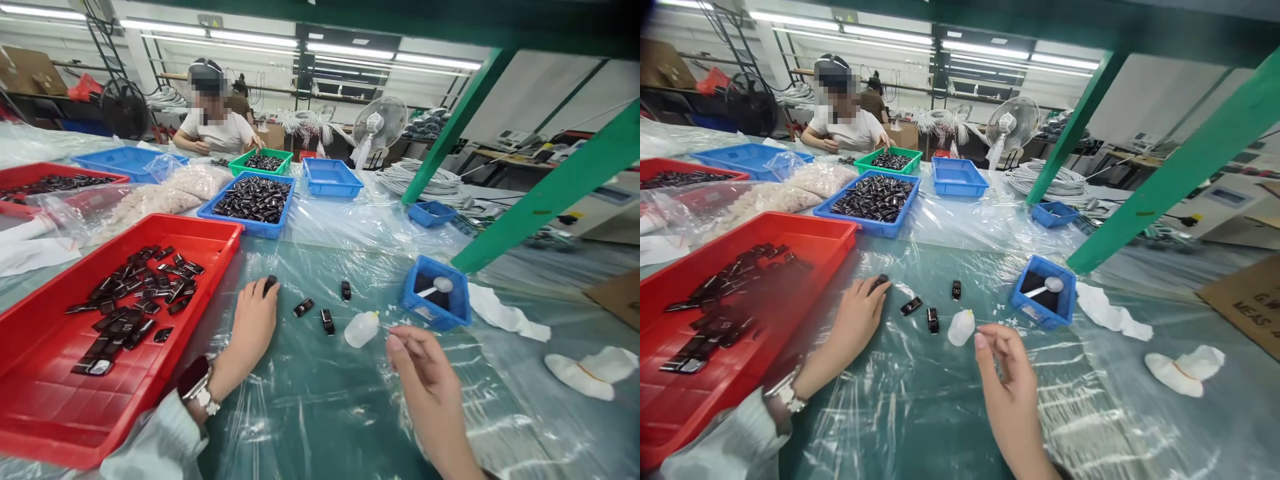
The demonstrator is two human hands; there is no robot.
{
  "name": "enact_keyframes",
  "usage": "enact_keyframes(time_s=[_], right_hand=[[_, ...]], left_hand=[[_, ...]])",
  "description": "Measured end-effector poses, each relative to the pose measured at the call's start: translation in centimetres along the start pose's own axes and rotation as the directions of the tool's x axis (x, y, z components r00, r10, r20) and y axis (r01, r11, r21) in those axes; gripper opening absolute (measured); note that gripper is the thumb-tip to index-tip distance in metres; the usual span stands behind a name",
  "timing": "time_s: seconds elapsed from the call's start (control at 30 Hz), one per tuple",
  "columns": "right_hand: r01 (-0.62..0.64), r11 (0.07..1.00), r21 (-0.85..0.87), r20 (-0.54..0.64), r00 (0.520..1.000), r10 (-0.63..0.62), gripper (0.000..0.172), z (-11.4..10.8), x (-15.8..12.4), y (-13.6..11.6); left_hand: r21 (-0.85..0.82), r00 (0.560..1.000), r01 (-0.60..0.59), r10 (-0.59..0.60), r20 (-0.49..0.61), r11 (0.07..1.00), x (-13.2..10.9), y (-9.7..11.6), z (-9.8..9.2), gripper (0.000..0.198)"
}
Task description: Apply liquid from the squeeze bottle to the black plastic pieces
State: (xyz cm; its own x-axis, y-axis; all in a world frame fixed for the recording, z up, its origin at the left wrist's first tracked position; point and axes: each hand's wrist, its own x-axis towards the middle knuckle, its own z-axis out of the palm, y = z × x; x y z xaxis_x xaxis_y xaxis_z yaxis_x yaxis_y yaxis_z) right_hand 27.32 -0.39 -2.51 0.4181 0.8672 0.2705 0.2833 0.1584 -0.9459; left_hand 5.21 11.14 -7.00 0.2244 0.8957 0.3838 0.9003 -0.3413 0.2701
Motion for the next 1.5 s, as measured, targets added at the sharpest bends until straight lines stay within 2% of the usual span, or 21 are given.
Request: enact_keyframes(time_s=[0.1, 0.23, 0.3, 0.43, 0.53, 0.67, 0.83, 0.97, 1.2, 1.33, 1.43, 1.5], right_hand=[[-0.007, 0.999, -0.032, 0.055, 0.998, 0.009, 0.016, 0.2, 0.0, 0.3], [0.002, 0.998, -0.069, -0.020, 1.000, -0.003, 0.021, 0.0, 0.2, 1.0], [0.001, 0.996, -0.084, -0.038, 0.999, -0.005, 0.031, -0.1, 0.5, 1.4], [-0.017, 0.996, -0.089, 0.098, 0.995, 0.026, 0.052, 0.4, 1.0, 2.2], [-0.053, 0.995, -0.087, 0.208, 0.976, 0.071, 0.045, 1.2, 0.9, 2.6], [-0.073, 0.994, -0.082, 0.244, 0.966, 0.091, 0.029, 1.6, 0.9, 2.6], [-0.129, 0.990, -0.056, 0.260, 0.956, 0.139, 0.032, 1.2, 0.6, 1.9], [-0.157, 0.987, -0.023, 0.281, 0.947, 0.157, 0.035, 0.9, 0.2, 1.3], [-0.134, 0.990, -0.049, 0.360, 0.922, 0.143, 0.029, 0.3, -0.3, 0.8], [-0.083, 0.993, -0.086, 0.406, 0.907, 0.111, 0.025, -0.2, -0.5, 0.6], [0.024, 0.991, -0.131, 0.428, 0.903, 0.035, 0.030, -0.3, -0.7, 0.3], [0.074, 0.984, -0.163, 0.416, 0.910, 0.001, 0.030, -0.2, -1.0, 0.2]], left_hand=[[-0.045, 0.999, -0.013, 0.014, 0.031, 0.999, -0.4, -0.1, -0.3, 0.021], [-0.189, 0.991, -0.079, 0.097, 0.088, 0.979, -2.4, 0.6, -1.4, 0.023], [-0.265, 0.982, -0.117, 0.151, 0.110, 0.957, -3.2, 0.8, -1.9, 0.024], [-0.372, 0.972, -0.124, 0.187, 0.140, 0.920, -4.1, 0.8, -2.6, 0.019], [-0.445, 0.974, -0.077, 0.162, 0.156, 0.892, -4.6, 1.0, -2.9, 0.024], [-0.577, 0.953, 0.031, 0.150, 0.263, 0.816, -5.7, 1.8, -3.8, 0.023], [-0.624, 0.904, 0.218, 0.086, 0.419, 0.750, -6.2, 2.3, -5.2, 0.030], [-0.643, 0.877, 0.301, 0.060, 0.476, 0.704, -5.9, 2.4, -5.5, 0.031], [-0.631, 0.868, 0.377, -0.022, 0.495, 0.678, -6.1, 2.6, -5.0, 0.032], [-0.677, 0.874, 0.363, 0.019, 0.486, 0.640, -6.4, 2.4, -5.6, 0.019], [-0.765, 0.897, 0.307, 0.096, 0.432, 0.566, -6.7, 2.2, -6.0, 0.028], [-0.792, 0.910, 0.266, 0.127, 0.394, 0.549, -6.8, 2.0, -6.1, 0.027]])
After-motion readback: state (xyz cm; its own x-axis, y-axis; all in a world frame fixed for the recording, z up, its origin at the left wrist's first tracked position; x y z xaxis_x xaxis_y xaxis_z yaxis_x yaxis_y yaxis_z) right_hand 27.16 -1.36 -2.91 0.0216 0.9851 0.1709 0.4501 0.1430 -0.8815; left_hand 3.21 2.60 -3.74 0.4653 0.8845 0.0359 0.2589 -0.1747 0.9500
